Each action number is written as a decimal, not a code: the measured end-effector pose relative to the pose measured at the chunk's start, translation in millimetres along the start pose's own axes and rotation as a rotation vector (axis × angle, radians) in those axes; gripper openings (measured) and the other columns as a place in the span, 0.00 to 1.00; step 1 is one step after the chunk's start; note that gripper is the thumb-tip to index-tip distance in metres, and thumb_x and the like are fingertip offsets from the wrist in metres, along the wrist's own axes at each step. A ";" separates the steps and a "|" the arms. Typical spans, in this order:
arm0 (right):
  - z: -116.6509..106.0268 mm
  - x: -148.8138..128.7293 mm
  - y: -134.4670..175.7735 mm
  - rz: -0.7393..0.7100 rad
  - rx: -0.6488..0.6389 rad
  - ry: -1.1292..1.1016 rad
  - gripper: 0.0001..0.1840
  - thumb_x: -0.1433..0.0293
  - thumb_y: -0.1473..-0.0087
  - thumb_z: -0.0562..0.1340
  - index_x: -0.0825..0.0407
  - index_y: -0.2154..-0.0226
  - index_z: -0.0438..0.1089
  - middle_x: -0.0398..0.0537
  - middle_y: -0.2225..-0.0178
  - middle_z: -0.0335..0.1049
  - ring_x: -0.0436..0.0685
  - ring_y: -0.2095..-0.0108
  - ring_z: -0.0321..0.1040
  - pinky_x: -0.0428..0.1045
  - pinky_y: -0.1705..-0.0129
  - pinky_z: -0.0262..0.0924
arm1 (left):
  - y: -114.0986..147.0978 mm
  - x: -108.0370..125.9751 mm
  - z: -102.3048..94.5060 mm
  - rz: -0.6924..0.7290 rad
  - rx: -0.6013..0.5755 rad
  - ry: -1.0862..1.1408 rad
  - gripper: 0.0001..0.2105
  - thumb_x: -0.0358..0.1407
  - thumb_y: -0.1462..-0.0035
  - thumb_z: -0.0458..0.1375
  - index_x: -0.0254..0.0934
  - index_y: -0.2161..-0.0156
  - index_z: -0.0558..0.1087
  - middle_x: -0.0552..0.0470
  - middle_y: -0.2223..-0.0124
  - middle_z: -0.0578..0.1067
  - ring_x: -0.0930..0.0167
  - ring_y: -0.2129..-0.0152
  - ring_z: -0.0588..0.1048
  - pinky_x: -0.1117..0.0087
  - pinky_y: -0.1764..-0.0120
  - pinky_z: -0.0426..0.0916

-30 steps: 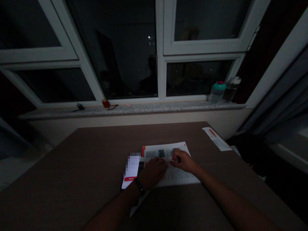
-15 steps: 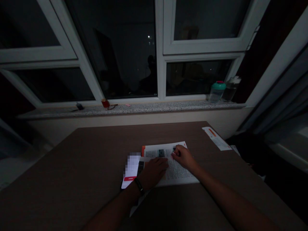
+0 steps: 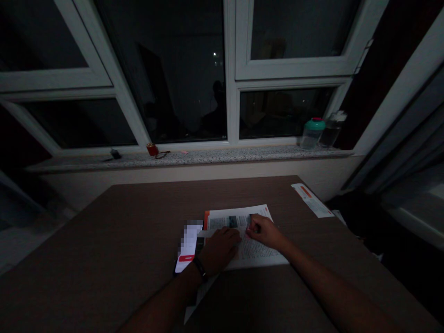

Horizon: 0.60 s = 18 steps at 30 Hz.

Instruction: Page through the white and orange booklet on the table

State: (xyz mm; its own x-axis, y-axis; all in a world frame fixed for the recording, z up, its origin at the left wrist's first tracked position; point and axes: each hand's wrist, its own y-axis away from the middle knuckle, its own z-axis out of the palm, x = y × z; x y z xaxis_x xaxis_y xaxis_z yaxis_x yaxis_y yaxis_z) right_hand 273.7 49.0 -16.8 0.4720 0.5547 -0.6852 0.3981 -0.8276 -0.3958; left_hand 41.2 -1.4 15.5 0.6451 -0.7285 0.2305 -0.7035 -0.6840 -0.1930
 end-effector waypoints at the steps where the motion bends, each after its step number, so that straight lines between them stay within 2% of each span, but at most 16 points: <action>1: -0.1 -0.7 -0.2 -0.024 -0.010 0.010 0.11 0.73 0.51 0.64 0.50 0.77 0.61 0.40 0.75 0.64 0.52 0.72 0.62 0.46 0.69 0.54 | -0.1 -0.1 -0.3 -0.001 -0.002 0.001 0.11 0.29 0.37 0.53 0.40 0.51 0.68 0.49 0.46 0.71 0.63 0.48 0.66 0.58 0.47 0.62; 4: 0.1 -0.2 -2.0 -0.038 0.019 0.029 0.12 0.75 0.51 0.63 0.50 0.77 0.58 0.40 0.74 0.63 0.53 0.71 0.61 0.46 0.68 0.53 | -0.6 -0.3 -1.2 -0.001 -0.015 0.007 0.10 0.29 0.37 0.54 0.40 0.51 0.68 0.49 0.46 0.71 0.63 0.49 0.66 0.59 0.48 0.63; 9: 1.4 4.1 -6.8 0.020 0.129 0.105 0.15 0.76 0.52 0.62 0.49 0.79 0.55 0.41 0.75 0.60 0.53 0.72 0.59 0.46 0.70 0.50 | -1.1 -0.1 -2.3 0.004 -0.009 0.016 0.10 0.29 0.37 0.54 0.40 0.51 0.68 0.48 0.46 0.70 0.63 0.49 0.66 0.59 0.48 0.63; 18: -0.5 3.8 -7.0 0.132 0.264 0.164 0.12 0.74 0.51 0.62 0.49 0.78 0.57 0.42 0.76 0.61 0.54 0.73 0.60 0.47 0.70 0.51 | 2.5 -1.1 -1.4 -0.035 -0.001 0.031 0.10 0.29 0.38 0.56 0.40 0.52 0.70 0.48 0.43 0.69 0.62 0.46 0.65 0.57 0.45 0.61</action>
State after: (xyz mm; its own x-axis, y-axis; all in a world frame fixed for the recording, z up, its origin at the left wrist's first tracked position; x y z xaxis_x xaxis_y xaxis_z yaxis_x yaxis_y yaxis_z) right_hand 273.1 56.9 -16.3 0.6344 0.4300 -0.6424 0.1174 -0.8750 -0.4697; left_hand 38.3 -2.3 16.1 0.6597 -0.7027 0.2666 -0.6809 -0.7090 -0.1837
